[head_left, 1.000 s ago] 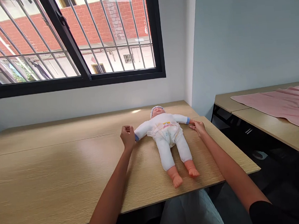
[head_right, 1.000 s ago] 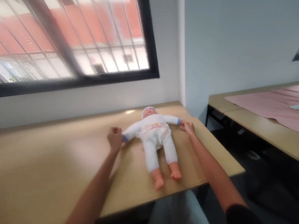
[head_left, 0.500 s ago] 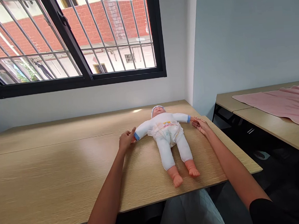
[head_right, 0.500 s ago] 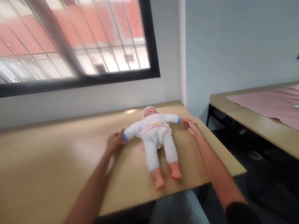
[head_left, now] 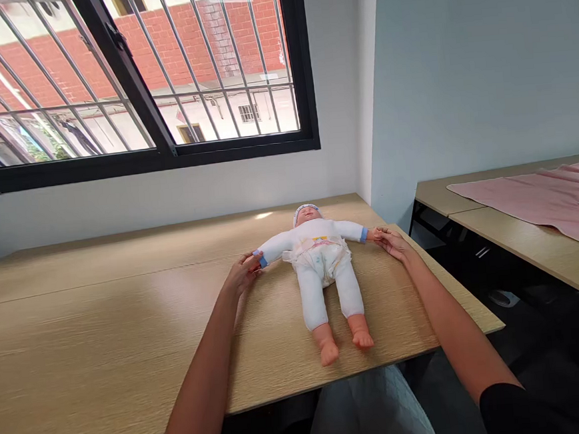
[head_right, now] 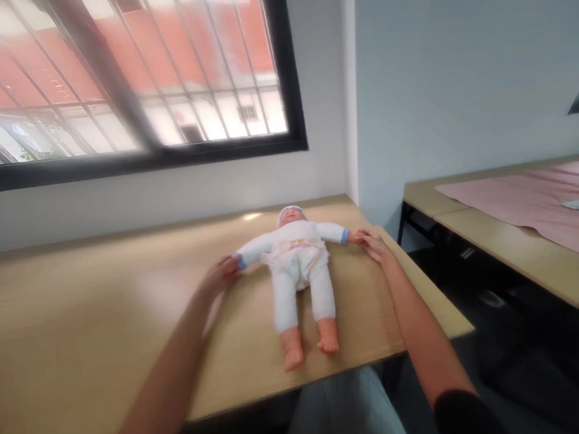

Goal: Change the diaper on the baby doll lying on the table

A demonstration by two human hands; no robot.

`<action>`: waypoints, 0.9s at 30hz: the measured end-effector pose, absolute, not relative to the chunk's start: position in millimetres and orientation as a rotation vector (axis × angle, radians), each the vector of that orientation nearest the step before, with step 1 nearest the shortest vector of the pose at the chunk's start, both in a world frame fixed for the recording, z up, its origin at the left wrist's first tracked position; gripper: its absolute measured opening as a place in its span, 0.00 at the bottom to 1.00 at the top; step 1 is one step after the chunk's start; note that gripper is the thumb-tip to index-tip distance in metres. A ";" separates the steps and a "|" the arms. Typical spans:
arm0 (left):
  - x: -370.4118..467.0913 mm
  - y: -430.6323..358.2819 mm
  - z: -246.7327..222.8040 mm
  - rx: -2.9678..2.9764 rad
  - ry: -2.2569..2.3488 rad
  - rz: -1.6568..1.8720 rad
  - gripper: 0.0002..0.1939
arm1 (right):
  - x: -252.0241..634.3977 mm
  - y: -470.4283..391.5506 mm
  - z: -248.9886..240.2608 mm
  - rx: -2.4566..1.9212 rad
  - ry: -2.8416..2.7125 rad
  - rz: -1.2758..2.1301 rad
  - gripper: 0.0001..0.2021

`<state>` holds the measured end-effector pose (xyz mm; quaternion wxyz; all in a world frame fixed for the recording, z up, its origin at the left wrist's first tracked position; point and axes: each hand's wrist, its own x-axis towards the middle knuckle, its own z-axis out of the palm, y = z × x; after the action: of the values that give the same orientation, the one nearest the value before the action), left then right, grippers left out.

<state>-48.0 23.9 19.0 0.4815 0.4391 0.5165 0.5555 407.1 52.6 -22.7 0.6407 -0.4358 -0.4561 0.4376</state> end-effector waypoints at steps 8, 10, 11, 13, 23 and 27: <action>-45.6 22.9 14.5 1.088 1.231 1.371 0.30 | 405.0 57.0 -21.8 -1.079 -1.091 1.019 0.07; -44.3 22.6 15.2 1.093 1.267 1.401 0.30 | 402.7 58.1 -22.7 -1.096 -1.115 0.991 0.09; -43.4 22.6 15.5 1.081 1.274 1.419 0.29 | 401.3 58.4 -23.1 -1.103 -1.129 0.972 0.11; -41.4 23.0 16.0 1.040 1.255 1.465 0.27 | 398.0 58.8 -24.0 -1.113 -1.158 0.932 0.16; -37.2 22.0 12.7 0.948 1.063 1.515 0.25 | 386.1 66.4 -40.6 -1.148 -1.375 0.630 0.30; -38.1 23.0 9.3 0.962 1.005 1.490 0.27 | 386.9 64.8 -42.8 -1.160 -1.388 0.619 0.28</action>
<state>-38.1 23.0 9.3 0.5241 0.4019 0.4200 0.6224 386.9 64.8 -42.8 0.5768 -0.4955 -0.5931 0.2645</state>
